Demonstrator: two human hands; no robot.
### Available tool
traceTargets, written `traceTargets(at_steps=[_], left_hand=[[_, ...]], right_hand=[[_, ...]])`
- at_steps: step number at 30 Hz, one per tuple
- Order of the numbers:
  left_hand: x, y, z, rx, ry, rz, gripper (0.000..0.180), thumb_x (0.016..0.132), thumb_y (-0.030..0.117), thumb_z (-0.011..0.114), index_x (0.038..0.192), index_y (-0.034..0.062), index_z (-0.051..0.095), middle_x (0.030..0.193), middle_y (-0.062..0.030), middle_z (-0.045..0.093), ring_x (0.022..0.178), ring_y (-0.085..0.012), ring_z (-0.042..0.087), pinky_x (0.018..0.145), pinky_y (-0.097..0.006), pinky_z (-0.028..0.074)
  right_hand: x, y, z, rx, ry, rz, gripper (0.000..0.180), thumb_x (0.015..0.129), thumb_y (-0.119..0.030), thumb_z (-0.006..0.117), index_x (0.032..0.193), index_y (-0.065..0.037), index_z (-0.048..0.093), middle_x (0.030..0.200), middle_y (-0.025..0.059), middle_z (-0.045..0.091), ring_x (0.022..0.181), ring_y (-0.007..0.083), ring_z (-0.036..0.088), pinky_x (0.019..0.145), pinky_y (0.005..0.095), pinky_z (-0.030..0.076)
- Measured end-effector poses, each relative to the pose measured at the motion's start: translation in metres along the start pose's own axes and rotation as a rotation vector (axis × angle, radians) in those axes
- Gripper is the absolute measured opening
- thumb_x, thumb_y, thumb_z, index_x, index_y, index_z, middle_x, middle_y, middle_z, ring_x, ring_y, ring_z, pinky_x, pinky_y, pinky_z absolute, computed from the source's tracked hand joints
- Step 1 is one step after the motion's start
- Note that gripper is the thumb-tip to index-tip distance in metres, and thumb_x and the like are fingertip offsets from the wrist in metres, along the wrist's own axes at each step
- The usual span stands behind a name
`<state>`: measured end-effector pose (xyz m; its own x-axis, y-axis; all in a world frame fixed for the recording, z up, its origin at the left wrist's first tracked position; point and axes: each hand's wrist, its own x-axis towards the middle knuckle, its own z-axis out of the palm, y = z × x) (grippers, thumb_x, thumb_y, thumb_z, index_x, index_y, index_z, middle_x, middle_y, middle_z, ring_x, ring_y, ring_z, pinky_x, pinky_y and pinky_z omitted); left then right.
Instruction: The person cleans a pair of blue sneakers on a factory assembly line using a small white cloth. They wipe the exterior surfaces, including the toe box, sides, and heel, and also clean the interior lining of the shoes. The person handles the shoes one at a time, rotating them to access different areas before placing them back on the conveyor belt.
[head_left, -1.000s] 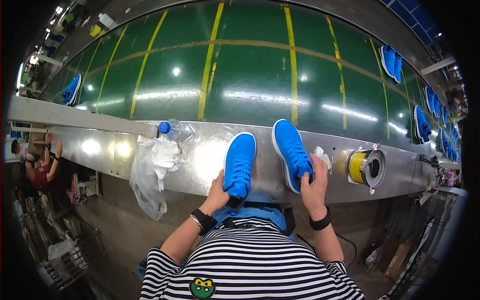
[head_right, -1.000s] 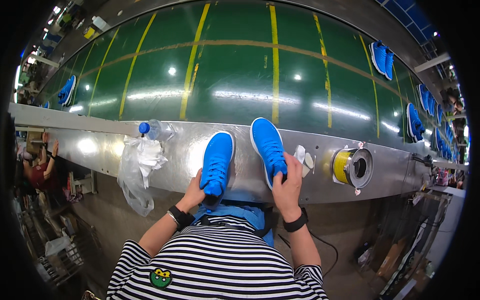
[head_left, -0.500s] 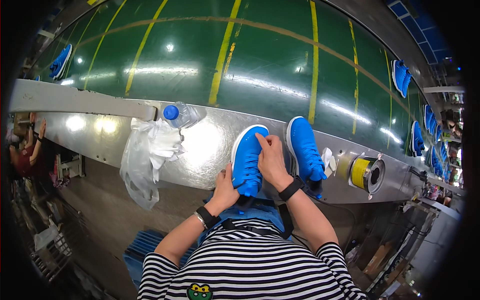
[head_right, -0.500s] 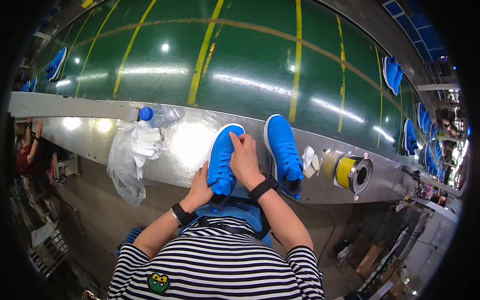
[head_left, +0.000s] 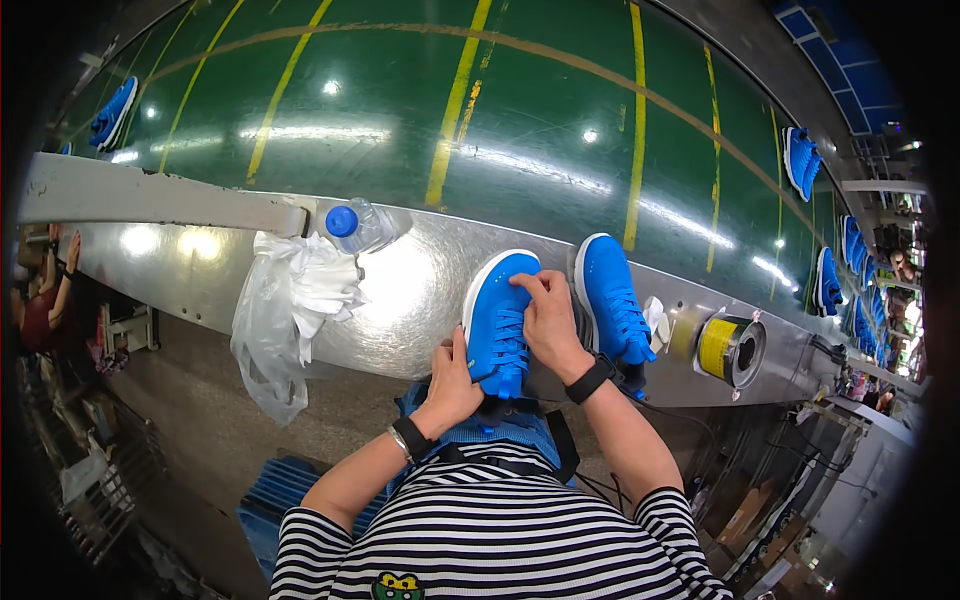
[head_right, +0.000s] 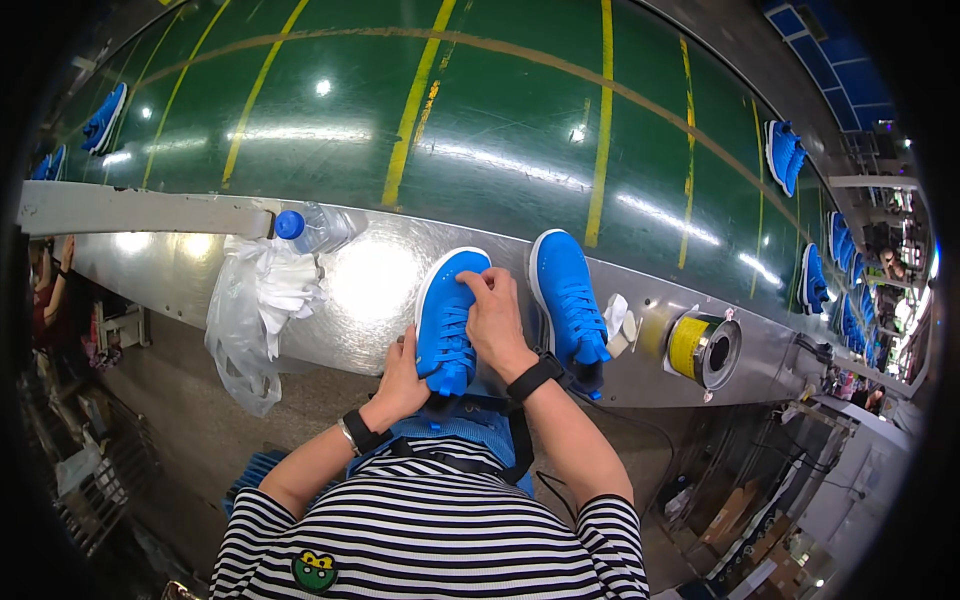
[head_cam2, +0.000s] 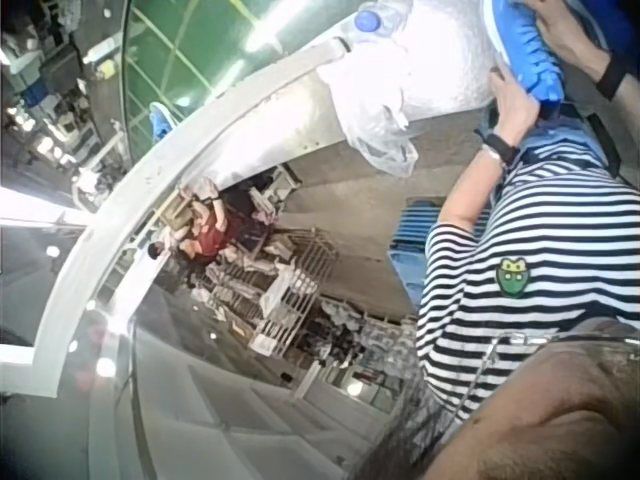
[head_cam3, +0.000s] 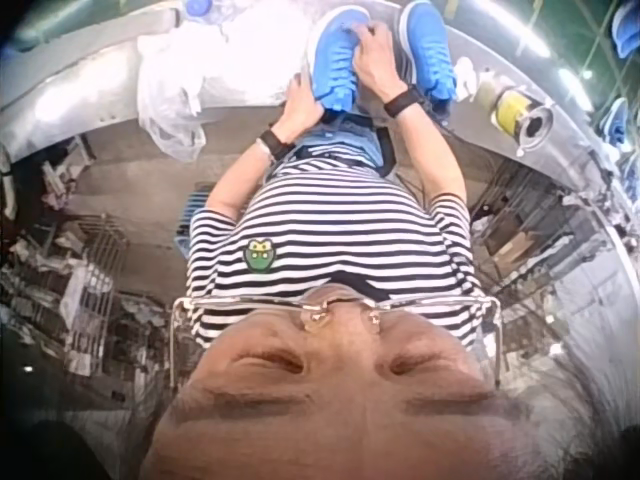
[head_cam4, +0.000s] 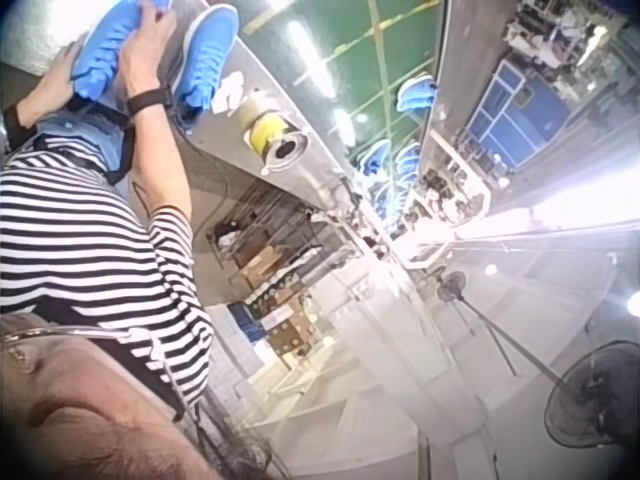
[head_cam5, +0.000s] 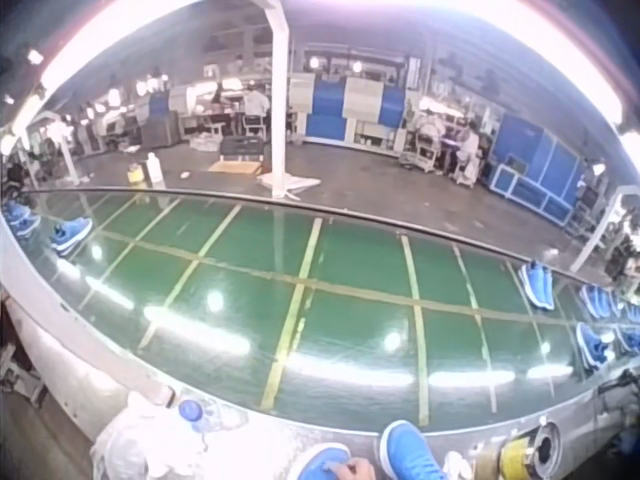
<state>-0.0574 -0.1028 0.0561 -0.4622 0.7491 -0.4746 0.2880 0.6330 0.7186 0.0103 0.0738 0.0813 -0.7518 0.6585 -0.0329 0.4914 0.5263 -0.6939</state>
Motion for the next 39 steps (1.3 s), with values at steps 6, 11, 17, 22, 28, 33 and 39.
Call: traceTargets(at_steps=[6, 11, 17, 22, 28, 33, 39], left_hand=[[-0.003, 0.002, 0.000, 0.027, -0.035, -0.030, 0.090, 0.074, 0.019, 0.067, 0.140, -0.0070, 0.011, 0.112, -0.0299, 0.038, 0.103, -0.0417, 0.041, 0.095, -0.044, 0.034], [-0.003, 0.004, -0.002, 0.031, -0.067, -0.036, 0.089, 0.073, 0.013, 0.064, 0.141, -0.0066, 0.010, 0.112, -0.0291, 0.037, 0.104, -0.0411, 0.041, 0.096, -0.044, 0.034], [-0.003, 0.009, -0.012, 0.065, -0.065, -0.043, 0.090, 0.067, 0.009, 0.064, 0.140, -0.0063, 0.012, 0.111, -0.0283, 0.036, 0.105, -0.0407, 0.038, 0.095, -0.045, 0.033], [-0.002, 0.015, -0.025, 0.173, 0.099, 0.039, 0.089, 0.063, 0.010, 0.066, 0.137, -0.0064, 0.019, 0.110, -0.0262, 0.037, 0.103, -0.0395, 0.037, 0.095, -0.046, 0.031], [0.002, 0.037, -0.037, 0.431, 0.286, 0.120, 0.101, 0.057, 0.019, 0.078, 0.138, -0.0036, 0.022, 0.111, -0.0233, 0.036, 0.104, -0.0377, 0.037, 0.091, -0.047, 0.031], [-0.002, 0.047, -0.030, 0.547, 0.159, 0.159, 0.110, 0.053, 0.025, 0.083, 0.139, -0.0008, 0.021, 0.120, -0.0223, 0.035, 0.110, -0.0386, 0.037, 0.090, -0.048, 0.034], [0.013, 0.018, -0.030, 0.220, -0.004, 0.119, 0.078, 0.077, 0.037, 0.067, 0.135, -0.0021, 0.032, 0.111, -0.0244, 0.049, 0.103, -0.0363, 0.049, 0.087, -0.044, 0.040]], right_hand=[[-0.002, 0.002, 0.001, 0.062, 0.040, 0.027, 0.038, 0.073, 0.013, 0.044, 0.102, -0.006, 0.060, 0.098, 0.0154, 0.048, 0.092, 0.0300, 0.051, 0.081, 0.0347, 0.042], [-0.014, -0.009, -0.018, 0.240, 0.025, 0.102, 0.025, 0.077, 0.011, 0.046, 0.093, -0.003, 0.061, 0.091, 0.0131, 0.053, 0.086, 0.0279, 0.054, 0.077, 0.0325, 0.044], [-0.061, -0.001, -0.086, 0.187, 0.469, 0.162, 0.018, 0.083, 0.006, 0.051, 0.099, -0.001, 0.057, 0.094, 0.0063, 0.055, 0.089, 0.0151, 0.054, 0.083, 0.0265, 0.042], [-0.098, 0.089, -0.126, 0.516, 0.322, 0.476, 0.054, 0.076, 0.001, 0.060, 0.127, -0.001, 0.044, 0.124, 0.0127, 0.050, 0.115, 0.0217, 0.048, 0.098, 0.0327, 0.037], [-0.098, 0.123, -0.136, 1.047, -0.194, 0.434, 0.087, 0.065, -0.004, 0.075, 0.139, 0.001, 0.029, 0.137, 0.0150, 0.041, 0.128, 0.0240, 0.039, 0.107, 0.0341, 0.028], [-0.099, 0.152, -0.098, 0.436, -0.055, 0.357, 0.069, 0.075, -0.001, 0.061, 0.137, 0.002, 0.032, 0.134, 0.0183, 0.045, 0.125, 0.0262, 0.043, 0.104, 0.0322, 0.032], [-0.096, 0.125, -0.078, 0.423, 0.086, 0.349, 0.060, 0.082, -0.003, 0.052, 0.138, -0.003, 0.033, 0.133, 0.0207, 0.047, 0.124, 0.0283, 0.045, 0.102, 0.0329, 0.033]])
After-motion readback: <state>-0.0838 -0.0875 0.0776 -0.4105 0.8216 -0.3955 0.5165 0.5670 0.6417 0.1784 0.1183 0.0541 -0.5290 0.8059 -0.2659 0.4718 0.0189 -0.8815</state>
